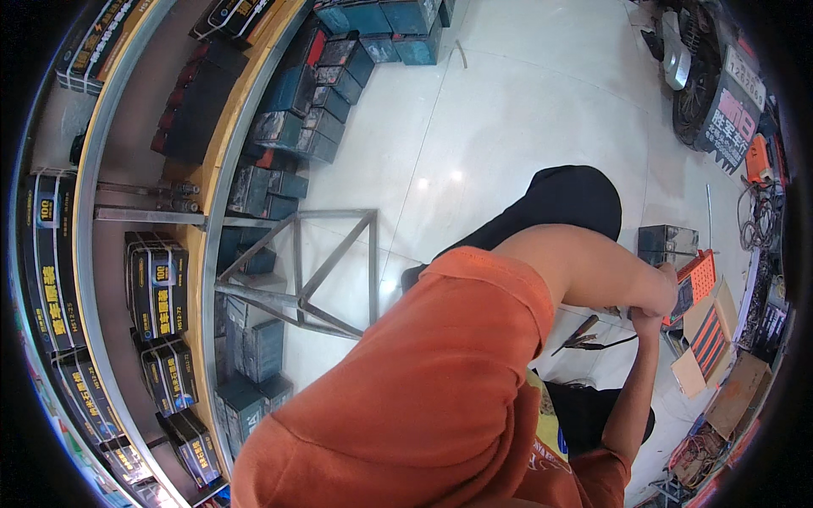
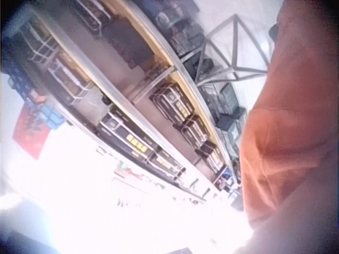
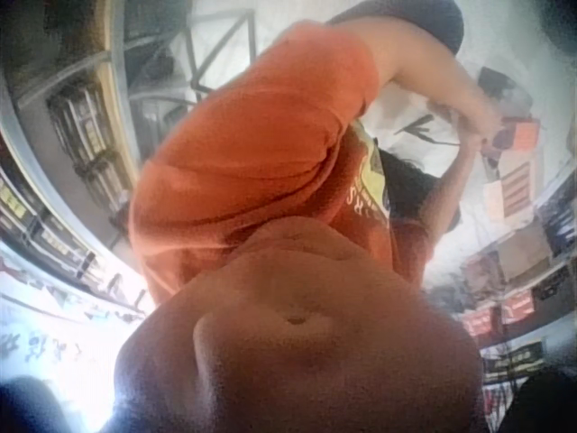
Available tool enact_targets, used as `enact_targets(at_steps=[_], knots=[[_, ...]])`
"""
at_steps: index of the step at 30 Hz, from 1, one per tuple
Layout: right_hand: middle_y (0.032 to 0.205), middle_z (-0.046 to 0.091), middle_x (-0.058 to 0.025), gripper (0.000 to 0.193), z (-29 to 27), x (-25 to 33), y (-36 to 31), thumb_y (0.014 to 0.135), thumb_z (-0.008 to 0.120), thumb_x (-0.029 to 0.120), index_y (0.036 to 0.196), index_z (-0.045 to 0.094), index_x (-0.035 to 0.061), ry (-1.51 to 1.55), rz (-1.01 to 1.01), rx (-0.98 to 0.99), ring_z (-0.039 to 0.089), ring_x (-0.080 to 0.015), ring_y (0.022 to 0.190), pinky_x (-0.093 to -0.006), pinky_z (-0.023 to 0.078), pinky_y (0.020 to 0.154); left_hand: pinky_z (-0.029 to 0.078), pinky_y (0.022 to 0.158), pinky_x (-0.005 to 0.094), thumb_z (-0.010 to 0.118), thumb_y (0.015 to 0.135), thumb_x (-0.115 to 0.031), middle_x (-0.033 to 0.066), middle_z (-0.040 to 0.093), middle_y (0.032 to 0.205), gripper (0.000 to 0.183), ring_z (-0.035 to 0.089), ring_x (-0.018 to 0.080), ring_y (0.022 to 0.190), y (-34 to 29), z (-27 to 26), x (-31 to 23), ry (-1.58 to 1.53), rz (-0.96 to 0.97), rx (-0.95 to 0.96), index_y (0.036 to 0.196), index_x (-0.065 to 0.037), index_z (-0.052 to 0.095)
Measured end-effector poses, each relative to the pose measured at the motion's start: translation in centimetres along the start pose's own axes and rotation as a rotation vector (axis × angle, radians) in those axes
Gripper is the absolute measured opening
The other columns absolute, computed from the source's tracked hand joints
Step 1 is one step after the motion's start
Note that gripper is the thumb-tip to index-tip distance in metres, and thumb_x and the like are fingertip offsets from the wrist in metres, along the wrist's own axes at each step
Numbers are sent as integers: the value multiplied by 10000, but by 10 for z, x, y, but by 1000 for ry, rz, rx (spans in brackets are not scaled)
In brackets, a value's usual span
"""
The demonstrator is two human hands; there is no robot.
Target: The person sits on the floor and uses a battery tester to check the voltage of several small batteries. They connect the tester clamps to the terminals of each battery, observe the digital readout, and then move to the next unit.
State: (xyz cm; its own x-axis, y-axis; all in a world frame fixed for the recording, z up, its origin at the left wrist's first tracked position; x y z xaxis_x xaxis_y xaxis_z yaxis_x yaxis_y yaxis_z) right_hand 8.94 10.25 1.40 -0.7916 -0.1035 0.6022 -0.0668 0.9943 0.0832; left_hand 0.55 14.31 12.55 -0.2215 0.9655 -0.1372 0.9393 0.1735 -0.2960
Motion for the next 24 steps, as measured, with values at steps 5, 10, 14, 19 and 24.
enact_targets(at_steps=[5, 10, 14, 19, 24], knots=[[1168, 671, -177, 328, 4, 22, 15, 849, 703, 108, 1163, 650, 33, -75, -27, -7, 633, -290, 1095, -395, 498, 913, 543, 740, 484, 712, 784, -216, 59, 732, 1081, 323, 676, 266, 1021, 16, 22, 16, -21, -98, -63, 1093, -131, 756], [1170, 676, -199, 330, 12, 30, 21, 853, 707, 119, 1161, 653, 16, -31, -26, 33, 646, -301, 1090, -404, 504, 904, 513, 718, 468, 741, 713, -147, 68, 741, 1003, 298, 677, 249, 896, -4, 14, 22, -48, -182, -124, 1003, -92, 777], [1257, 635, -195, 439, 22, 15, 24, 821, 731, 112, 1241, 625, 41, -80, 130, 129, 597, -294, 1182, -402, 462, 984, 548, 750, 484, 702, 801, -213, 62, 730, 1112, 352, 683, 259, 1029, -34, 3, 34, -133, -71, -10, 1140, -122, 741], [1237, 646, -192, 392, 30, 61, 35, 852, 715, 104, 1226, 624, 32, -21, 30, 155, 607, -289, 1160, -392, 466, 973, 552, 754, 451, 714, 790, -202, 57, 731, 1110, 339, 688, 237, 1024, -69, 5, 39, -124, -44, -12, 1122, -139, 751], [1220, 652, -176, 373, 44, 97, 44, 864, 705, 80, 1223, 619, 28, 30, 16, 239, 611, -277, 1143, -377, 473, 958, 557, 764, 436, 717, 788, -195, 54, 732, 1104, 322, 690, 240, 1025, -81, 17, 48, -177, -113, 49, 1104, -151, 760]])
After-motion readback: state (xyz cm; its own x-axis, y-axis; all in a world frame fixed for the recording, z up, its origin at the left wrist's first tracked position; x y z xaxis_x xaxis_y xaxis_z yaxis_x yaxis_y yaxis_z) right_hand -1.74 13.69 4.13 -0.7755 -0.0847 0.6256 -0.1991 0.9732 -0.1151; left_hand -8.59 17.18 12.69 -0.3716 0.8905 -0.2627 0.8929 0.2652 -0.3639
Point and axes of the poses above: each hand's wrist, its own y-axis towards the middle knuckle, its own z-axis out of the palm, x = y × z, the point moved 7 cm from there along y, towards the middle knuckle
